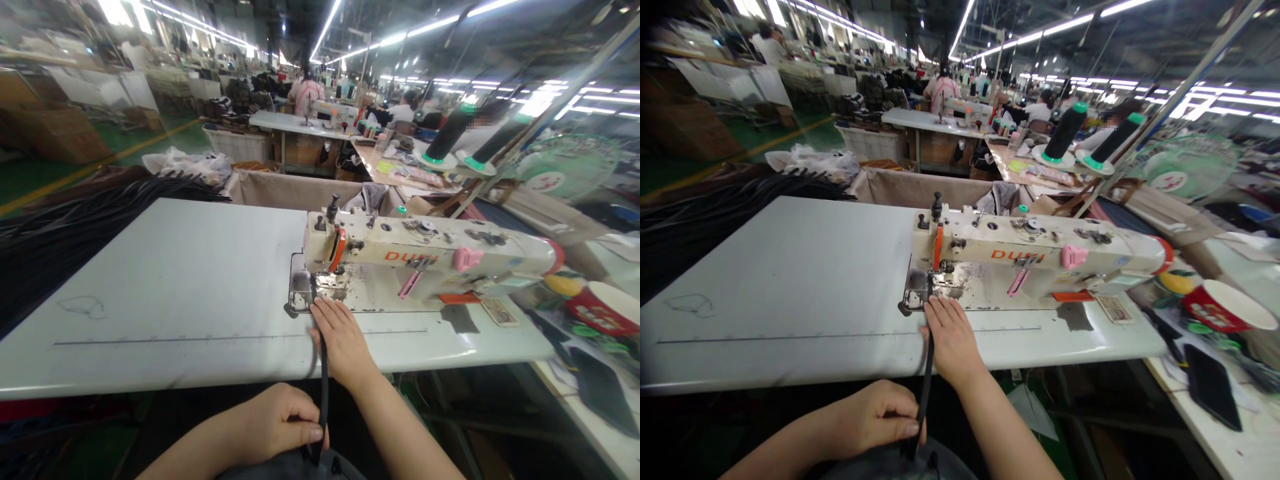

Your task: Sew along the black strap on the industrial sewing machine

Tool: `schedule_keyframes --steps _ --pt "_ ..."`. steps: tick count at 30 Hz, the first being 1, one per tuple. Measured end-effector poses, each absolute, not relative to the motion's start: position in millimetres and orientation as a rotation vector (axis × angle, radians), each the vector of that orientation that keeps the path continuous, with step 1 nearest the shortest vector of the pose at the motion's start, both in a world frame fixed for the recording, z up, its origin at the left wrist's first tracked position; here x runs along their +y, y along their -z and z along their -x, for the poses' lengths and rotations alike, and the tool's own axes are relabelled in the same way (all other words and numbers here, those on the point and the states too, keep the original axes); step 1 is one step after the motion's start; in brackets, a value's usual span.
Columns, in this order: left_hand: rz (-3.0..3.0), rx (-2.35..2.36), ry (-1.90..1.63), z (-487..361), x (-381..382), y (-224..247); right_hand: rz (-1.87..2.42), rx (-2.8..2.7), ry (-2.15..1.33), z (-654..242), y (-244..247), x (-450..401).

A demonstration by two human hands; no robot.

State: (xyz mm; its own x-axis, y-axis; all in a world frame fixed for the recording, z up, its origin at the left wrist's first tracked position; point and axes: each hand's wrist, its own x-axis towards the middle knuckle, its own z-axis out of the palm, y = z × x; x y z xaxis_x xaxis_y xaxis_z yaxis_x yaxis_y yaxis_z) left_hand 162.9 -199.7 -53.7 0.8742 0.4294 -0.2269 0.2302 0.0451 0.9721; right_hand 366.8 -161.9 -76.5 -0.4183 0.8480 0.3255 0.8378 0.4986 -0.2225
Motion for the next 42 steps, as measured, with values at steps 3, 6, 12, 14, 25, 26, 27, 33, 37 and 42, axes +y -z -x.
schedule_keyframes --steps 3,6,12,14,25,26,27,33,37,42 --pt "-1.599 0.56 -0.172 -163.0 -198.5 52.5 1.386 -2.349 -0.013 -366.9 77.7 -159.5" --pt "-1.609 0.566 -0.19 -162.5 -197.6 52.1 1.384 -2.333 0.01 -366.6 79.6 -159.3" --pt "-1.553 0.479 -0.192 -162.6 -198.7 54.9 1.381 -2.334 0.011 -367.2 80.9 -160.8" --pt "-1.526 0.484 -0.2 -164.0 -198.3 55.4 1.383 -2.329 -0.003 -367.6 80.1 -162.6" --pt "-1.39 0.928 -0.321 -180.6 -189.7 78.7 1.37 -2.312 -0.047 -368.4 79.0 -171.7" --pt "-1.376 0.961 -0.311 -182.3 -189.2 78.1 1.364 -2.313 -0.049 -368.5 79.1 -171.6" --pt "-1.353 0.978 -0.299 -183.7 -188.8 76.5 1.359 -2.314 -0.051 -368.7 79.2 -171.5" --pt "-1.13 0.835 -0.376 -185.6 -192.1 70.1 1.356 -2.339 -0.047 -369.1 79.7 -170.4" --pt "-1.195 0.787 -0.339 -179.5 -195.9 73.9 1.356 -2.329 -0.034 -369.1 80.7 -169.5" --pt "-1.452 0.706 -0.287 -171.6 -196.1 57.9 1.352 -2.312 -0.023 -368.8 82.1 -168.4"
